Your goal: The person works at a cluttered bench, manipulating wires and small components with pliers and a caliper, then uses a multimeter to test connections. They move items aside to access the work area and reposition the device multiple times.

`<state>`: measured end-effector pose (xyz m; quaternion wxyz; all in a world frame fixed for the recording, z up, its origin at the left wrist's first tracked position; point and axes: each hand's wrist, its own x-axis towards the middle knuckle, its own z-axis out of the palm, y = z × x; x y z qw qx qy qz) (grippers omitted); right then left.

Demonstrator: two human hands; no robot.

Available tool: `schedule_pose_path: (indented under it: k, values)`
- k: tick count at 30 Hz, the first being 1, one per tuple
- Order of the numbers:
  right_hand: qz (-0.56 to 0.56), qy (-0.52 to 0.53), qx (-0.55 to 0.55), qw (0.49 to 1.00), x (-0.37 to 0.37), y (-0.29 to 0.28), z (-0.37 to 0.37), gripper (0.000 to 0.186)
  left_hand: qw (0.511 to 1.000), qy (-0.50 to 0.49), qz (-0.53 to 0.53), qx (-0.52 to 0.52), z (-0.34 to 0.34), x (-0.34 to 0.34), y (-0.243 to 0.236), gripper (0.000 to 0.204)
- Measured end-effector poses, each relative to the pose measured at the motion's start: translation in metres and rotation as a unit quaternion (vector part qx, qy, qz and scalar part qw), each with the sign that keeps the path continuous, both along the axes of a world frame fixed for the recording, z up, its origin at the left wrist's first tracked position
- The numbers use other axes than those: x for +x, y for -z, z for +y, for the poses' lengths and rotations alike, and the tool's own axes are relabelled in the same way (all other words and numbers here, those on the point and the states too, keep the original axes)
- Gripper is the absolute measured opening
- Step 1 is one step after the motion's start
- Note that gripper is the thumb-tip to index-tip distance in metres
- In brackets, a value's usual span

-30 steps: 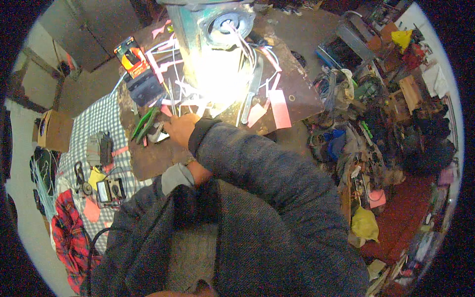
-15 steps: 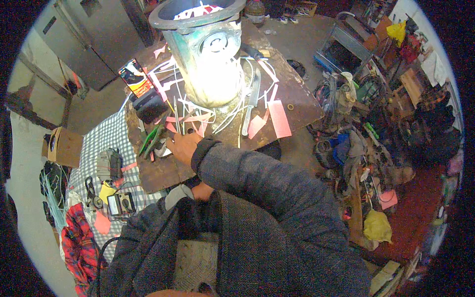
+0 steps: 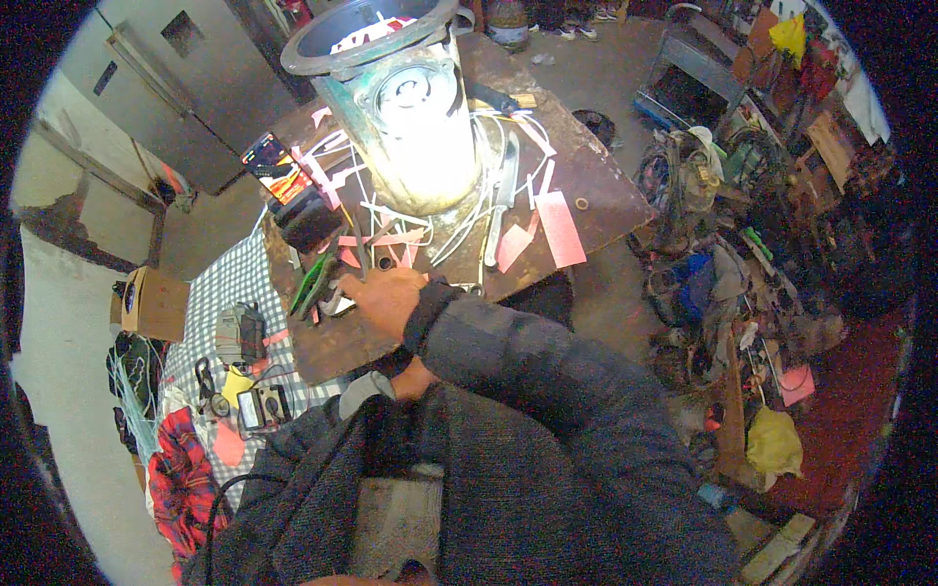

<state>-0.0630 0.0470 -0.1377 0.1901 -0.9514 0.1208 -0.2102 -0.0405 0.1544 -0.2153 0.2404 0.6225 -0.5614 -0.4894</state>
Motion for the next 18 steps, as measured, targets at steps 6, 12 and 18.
schedule_pose_path:
  k: [6,12,18]
  values:
    - [-0.087,0.072,0.588,0.801,-0.055,-0.011,-0.011,0.041,0.996,-0.059,-0.046,-0.056,-0.016,-0.005,0.016,0.031]
    - [0.025,-0.001,0.746,0.665,-0.112,-0.017,-0.043,0.034,0.933,-0.041,-0.241,-0.263,-0.024,-0.001,-0.009,0.023]
    - [0.043,-0.137,0.718,0.681,-0.203,-0.035,-0.026,0.045,0.941,-0.121,0.23,-0.219,-0.039,0.041,-0.064,0.025]
